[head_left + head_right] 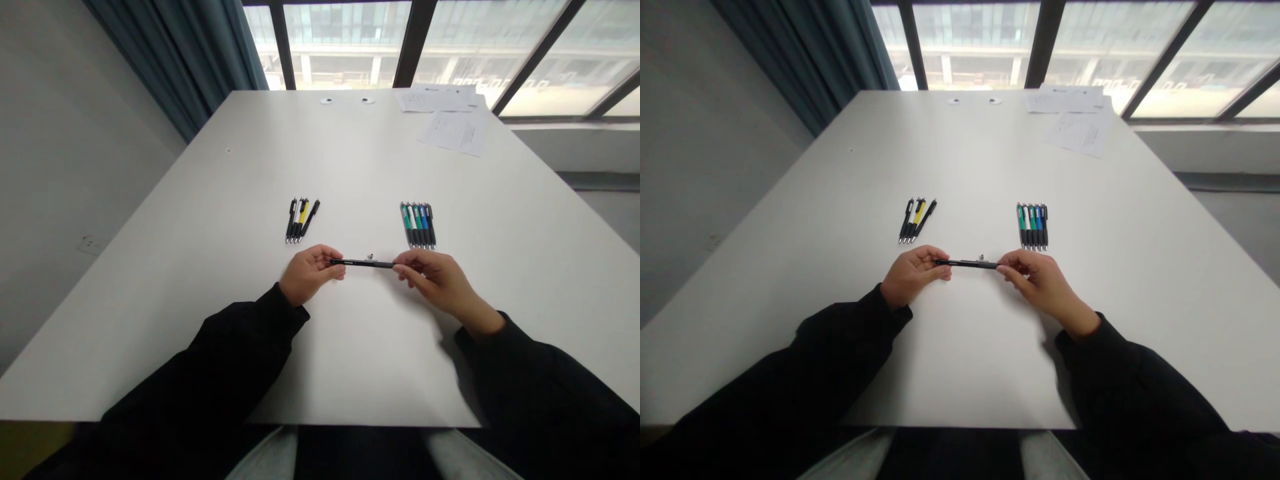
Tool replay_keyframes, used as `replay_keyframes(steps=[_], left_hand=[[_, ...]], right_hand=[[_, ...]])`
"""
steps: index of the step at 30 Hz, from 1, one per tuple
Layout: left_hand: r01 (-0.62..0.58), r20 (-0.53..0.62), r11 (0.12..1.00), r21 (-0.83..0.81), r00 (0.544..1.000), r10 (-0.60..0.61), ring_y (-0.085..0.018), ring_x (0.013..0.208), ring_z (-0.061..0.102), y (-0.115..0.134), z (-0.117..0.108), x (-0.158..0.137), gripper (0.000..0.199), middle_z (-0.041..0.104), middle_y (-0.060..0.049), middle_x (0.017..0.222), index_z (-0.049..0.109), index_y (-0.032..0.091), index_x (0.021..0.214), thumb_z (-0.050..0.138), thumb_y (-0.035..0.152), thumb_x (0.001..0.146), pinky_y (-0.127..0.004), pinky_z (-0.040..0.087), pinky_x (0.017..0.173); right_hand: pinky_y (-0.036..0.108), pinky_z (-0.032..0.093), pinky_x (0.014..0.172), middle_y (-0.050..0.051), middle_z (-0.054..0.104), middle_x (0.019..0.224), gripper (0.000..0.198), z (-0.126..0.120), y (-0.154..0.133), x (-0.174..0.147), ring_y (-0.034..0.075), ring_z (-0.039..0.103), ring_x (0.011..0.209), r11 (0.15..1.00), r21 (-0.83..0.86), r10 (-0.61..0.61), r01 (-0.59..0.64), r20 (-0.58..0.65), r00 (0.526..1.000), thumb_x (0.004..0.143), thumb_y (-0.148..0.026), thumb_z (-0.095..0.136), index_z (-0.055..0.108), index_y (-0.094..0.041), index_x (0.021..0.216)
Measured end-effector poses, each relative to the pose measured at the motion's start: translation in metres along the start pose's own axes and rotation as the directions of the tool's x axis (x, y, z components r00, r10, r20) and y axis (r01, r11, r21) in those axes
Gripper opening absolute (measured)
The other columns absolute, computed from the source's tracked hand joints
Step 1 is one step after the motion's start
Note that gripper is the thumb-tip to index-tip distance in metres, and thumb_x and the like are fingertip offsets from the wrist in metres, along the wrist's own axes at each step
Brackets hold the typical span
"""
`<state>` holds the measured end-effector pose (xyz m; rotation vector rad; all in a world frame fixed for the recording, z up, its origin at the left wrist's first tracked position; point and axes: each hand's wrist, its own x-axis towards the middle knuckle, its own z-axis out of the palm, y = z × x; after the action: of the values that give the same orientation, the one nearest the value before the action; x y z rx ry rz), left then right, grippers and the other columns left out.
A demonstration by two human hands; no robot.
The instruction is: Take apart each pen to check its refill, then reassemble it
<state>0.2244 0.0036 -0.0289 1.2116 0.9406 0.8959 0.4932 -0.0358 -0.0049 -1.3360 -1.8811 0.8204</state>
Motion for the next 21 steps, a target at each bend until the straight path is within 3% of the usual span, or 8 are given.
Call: replay_keyframes(steps=[2,5,7,14,21], left_hand=[[-0.14,0.02,0.96,0.244,0.99,0.139,-0.016,0.074,0.067,-0.001,-0.005,0.001,0.024,0.071,-0.004,0.081,0.072,0.015,0.092,0.08,0.029,0.075,-0.031,0.054,0.073],[-0.347,0.072,0.756,0.555,0.925,0.373,-0.015,0.077,0.063,-0.002,-0.009,0.001,0.013,0.071,-0.005,0.087,0.077,0.019,0.089,0.078,0.025,0.078,-0.03,0.052,0.075],[-0.393,0.095,0.633,0.667,0.887,0.452,-0.015,0.077,0.061,-0.005,-0.01,0.002,0.012,0.068,-0.003,0.084,0.079,0.021,0.089,0.079,0.024,0.077,-0.03,0.05,0.074],[-0.414,0.181,0.437,0.799,0.858,0.481,-0.017,0.081,0.056,-0.011,-0.009,0.005,0.015,0.064,-0.004,0.085,0.078,0.023,0.097,0.075,0.024,0.083,-0.032,0.048,0.075],[-0.426,0.222,0.358,0.831,0.844,0.489,-0.019,0.083,0.054,-0.012,-0.004,0.005,0.016,0.065,-0.006,0.089,0.076,0.02,0.102,0.068,0.02,0.088,-0.034,0.048,0.078]], right_hand=[[0.026,0.047,0.057,0.002,0.066,0.074,0.018,-0.003,0.004,0.001,0.013,0.059,0.062,0.998,-0.06,-0.007,0.008,0.023,1.0,0.093,-0.035,0.061,0.067,-0.018,0.091],[0.027,0.046,0.059,0.003,0.067,0.077,0.018,-0.002,0.007,0.002,0.014,0.057,0.064,0.988,-0.154,-0.016,0.027,0.071,0.997,0.093,-0.034,0.059,0.067,-0.018,0.089],[0.027,0.046,0.06,0.004,0.068,0.077,0.017,0.0,0.007,0.003,0.014,0.056,0.063,0.977,-0.209,-0.022,0.042,0.098,0.995,0.093,-0.032,0.058,0.068,-0.018,0.09],[0.031,0.048,0.07,0.007,0.072,0.087,0.017,0.002,0.009,0.005,0.019,0.064,0.076,0.949,-0.305,-0.047,0.081,0.117,0.992,0.093,-0.029,0.056,0.07,-0.019,0.092],[0.032,0.047,0.069,0.007,0.072,0.085,0.016,0.003,0.012,0.006,0.019,0.063,0.073,0.924,-0.379,-0.035,0.057,0.065,0.997,0.092,-0.027,0.057,0.07,-0.018,0.093]])
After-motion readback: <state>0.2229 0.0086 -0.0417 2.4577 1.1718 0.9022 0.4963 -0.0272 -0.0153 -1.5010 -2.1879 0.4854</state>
